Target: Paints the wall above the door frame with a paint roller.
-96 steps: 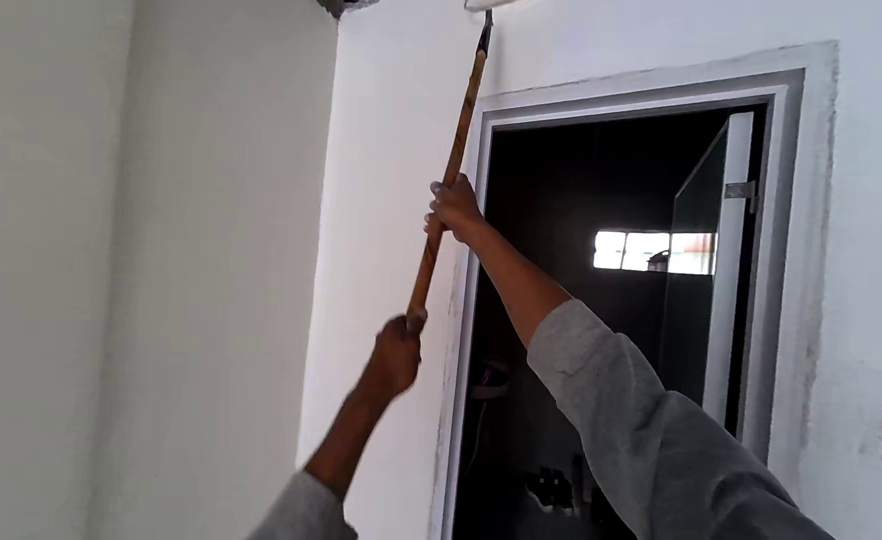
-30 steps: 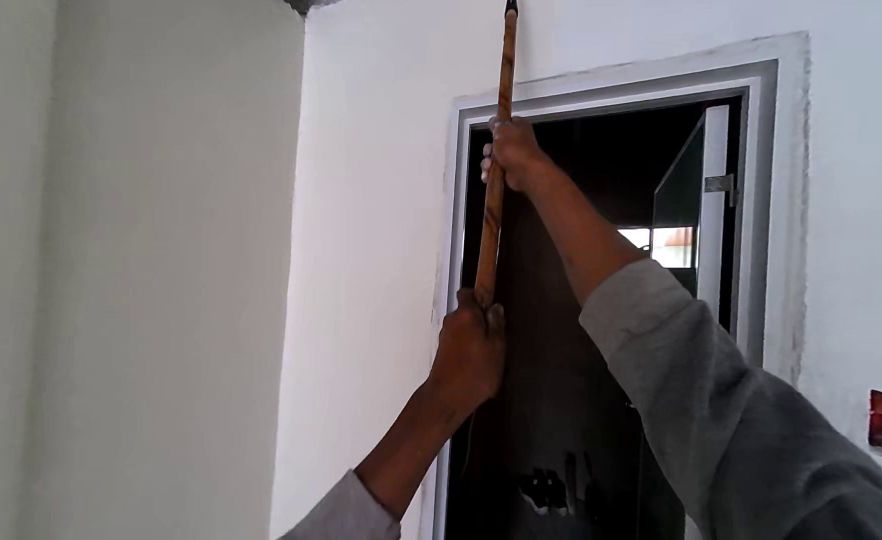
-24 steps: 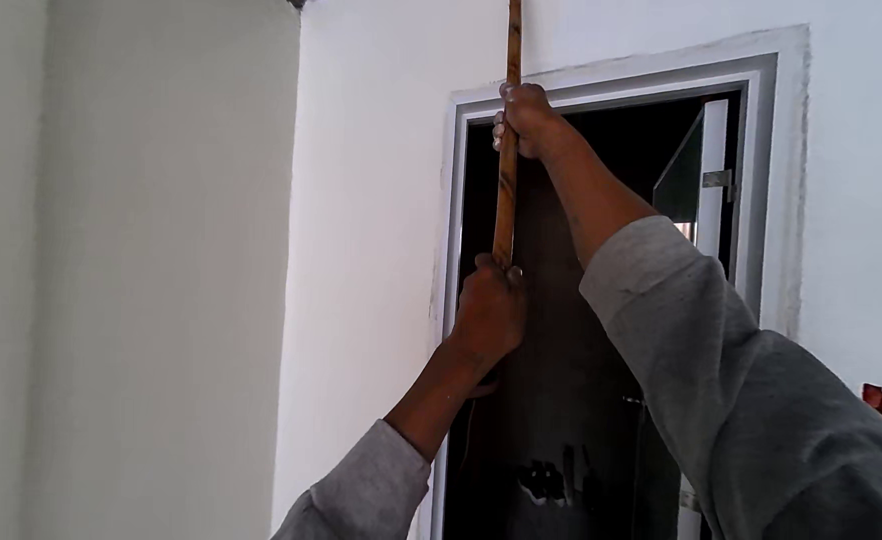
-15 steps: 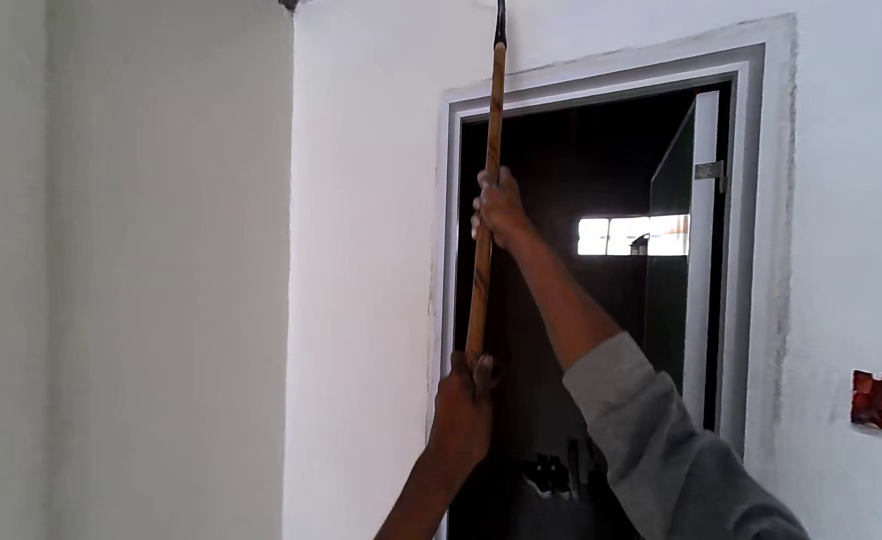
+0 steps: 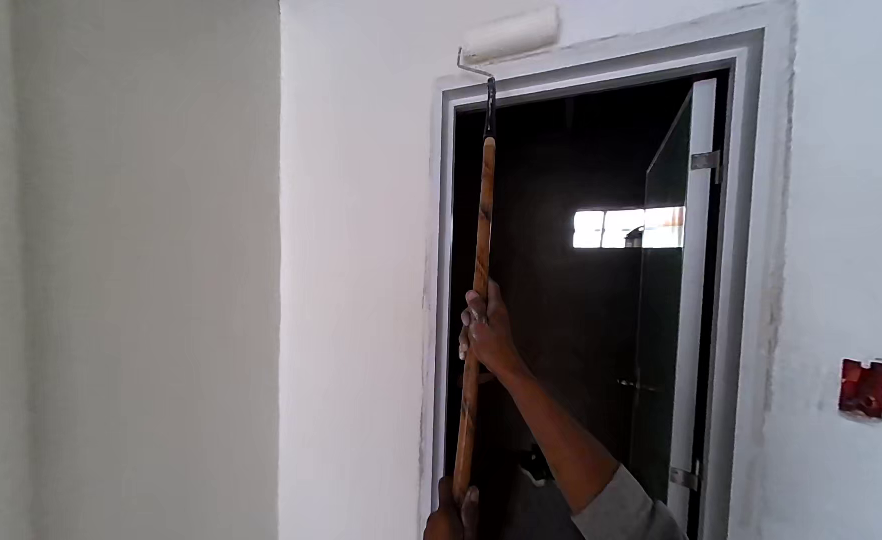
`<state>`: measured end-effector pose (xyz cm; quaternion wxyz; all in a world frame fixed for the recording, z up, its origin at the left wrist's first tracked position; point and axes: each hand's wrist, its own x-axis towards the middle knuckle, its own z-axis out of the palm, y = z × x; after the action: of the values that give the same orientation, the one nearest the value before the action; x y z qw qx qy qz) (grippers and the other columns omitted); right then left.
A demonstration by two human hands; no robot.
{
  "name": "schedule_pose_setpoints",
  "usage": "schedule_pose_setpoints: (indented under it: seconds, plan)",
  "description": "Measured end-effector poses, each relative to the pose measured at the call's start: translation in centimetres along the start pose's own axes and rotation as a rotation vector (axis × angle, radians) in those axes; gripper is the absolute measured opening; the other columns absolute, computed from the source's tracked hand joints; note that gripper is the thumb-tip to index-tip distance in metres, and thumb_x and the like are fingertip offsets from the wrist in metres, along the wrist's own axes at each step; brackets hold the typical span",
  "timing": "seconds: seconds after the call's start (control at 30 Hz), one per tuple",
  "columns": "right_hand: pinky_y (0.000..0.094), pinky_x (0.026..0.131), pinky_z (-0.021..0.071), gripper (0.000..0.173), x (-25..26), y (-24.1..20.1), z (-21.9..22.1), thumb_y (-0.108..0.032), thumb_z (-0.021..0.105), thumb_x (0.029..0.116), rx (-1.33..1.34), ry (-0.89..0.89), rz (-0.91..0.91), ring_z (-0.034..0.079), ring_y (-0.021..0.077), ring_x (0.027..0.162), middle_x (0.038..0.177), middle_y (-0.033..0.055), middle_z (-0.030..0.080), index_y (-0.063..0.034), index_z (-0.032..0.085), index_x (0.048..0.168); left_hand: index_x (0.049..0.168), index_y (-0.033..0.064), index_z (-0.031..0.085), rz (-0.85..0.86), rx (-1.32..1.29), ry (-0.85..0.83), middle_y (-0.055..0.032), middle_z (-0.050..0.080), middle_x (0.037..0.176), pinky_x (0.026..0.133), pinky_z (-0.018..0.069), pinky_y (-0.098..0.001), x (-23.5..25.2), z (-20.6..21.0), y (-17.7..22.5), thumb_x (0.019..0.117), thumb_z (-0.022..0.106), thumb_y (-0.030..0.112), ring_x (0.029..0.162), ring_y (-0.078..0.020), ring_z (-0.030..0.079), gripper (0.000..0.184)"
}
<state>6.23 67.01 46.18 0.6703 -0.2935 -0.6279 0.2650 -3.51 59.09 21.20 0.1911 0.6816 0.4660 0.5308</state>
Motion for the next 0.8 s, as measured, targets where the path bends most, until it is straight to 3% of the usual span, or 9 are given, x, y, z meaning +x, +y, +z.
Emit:
schedule_pose_setpoints:
  seconds: [0.23, 0.43, 0.5, 0.6, 0.67, 0.8]
  plan:
    - [0.0356, 0.042, 0.0549, 0.051, -0.2, 0.6, 0.5, -0.024, 0.038, 0.1132, 0.02, -0.009, 0.003, 0.052, 0.0185, 0.044, 0.072, 0.0063, 0.049, -0.0152, 0.02, 0.16, 0.118, -0.0043, 0.056, -0.001, 0.009, 0.026, -0.0068, 0.057, 0.062, 0.054, 0.052, -0.0448, 0.2, -0.3, -1.0, 0.1055, 0.045, 0.044, 0.055, -0.0233, 0.06, 0.051]
    - [0.037, 0.045, 0.0552, 0.048, 2.8, -2.1, 0.9, -0.031, 0.038, 0.113, 0.019, 0.004, -0.053, 0.052, 0.0202, 0.044, 0.069, 0.0077, 0.048, -0.0209, 0.025, 0.158, 0.117, 0.0018, 0.056, 0.026, 0.045, 0.072, -0.0019, 0.053, 0.06, 0.051, 0.0511, -0.0405, 2.6, -1.9, 2.5, 0.1052, 0.042, 0.048, 0.053, -0.0195, 0.058, 0.049]
    - [0.037, 0.042, 0.0543, 0.049, 2.1, -1.5, 0.7, -0.032, 0.039, 0.1127, 0.016, 0.014, -0.065, 0.051, 0.0202, 0.043, 0.069, 0.0071, 0.048, -0.0236, 0.025, 0.159, 0.117, -0.0002, 0.056, 0.025, 0.027, 0.048, -0.0032, 0.054, 0.061, 0.052, 0.0519, -0.0406, 1.6, -1.8, 2.2, 0.1053, 0.043, 0.046, 0.053, -0.0199, 0.059, 0.05]
    - [0.0368, 0.041, 0.0533, 0.051, -0.2, 0.0, 0.2, -0.026, 0.04, 0.1125, 0.025, 0.018, -0.061, 0.05, 0.0192, 0.043, 0.07, 0.0057, 0.048, -0.0191, 0.023, 0.16, 0.122, -0.0069, 0.054, -0.007, 0.023, -0.015, -0.0097, 0.059, 0.064, 0.056, 0.0537, -0.0468, -0.5, -1.1, 1.2, 0.1064, 0.045, 0.041, 0.058, -0.0261, 0.062, 0.052]
    - [0.0362, 0.041, 0.0539, 0.05, -1.0, 0.3, 0.3, -0.023, 0.039, 0.1125, 0.026, 0.011, -0.043, 0.051, 0.0186, 0.044, 0.071, 0.0057, 0.049, -0.0149, 0.022, 0.159, 0.121, -0.0063, 0.054, -0.028, 0.027, -0.019, -0.0098, 0.059, 0.065, 0.057, 0.0535, -0.0472, -1.1, -0.8, 0.4, 0.1064, 0.045, 0.041, 0.058, -0.0261, 0.062, 0.051]
    - [0.0354, 0.041, 0.054, 0.051, -1.3, 0.1, 0.4, -0.024, 0.039, 0.1129, 0.042, 0.006, -0.024, 0.051, 0.0184, 0.043, 0.07, 0.006, 0.049, -0.0184, 0.02, 0.161, 0.12, -0.0049, 0.055, -0.029, 0.038, -0.003, -0.0084, 0.058, 0.064, 0.056, 0.053, -0.0459, -1.4, -1.0, 0.5, 0.1065, 0.044, 0.042, 0.057, -0.0251, 0.061, 0.05]
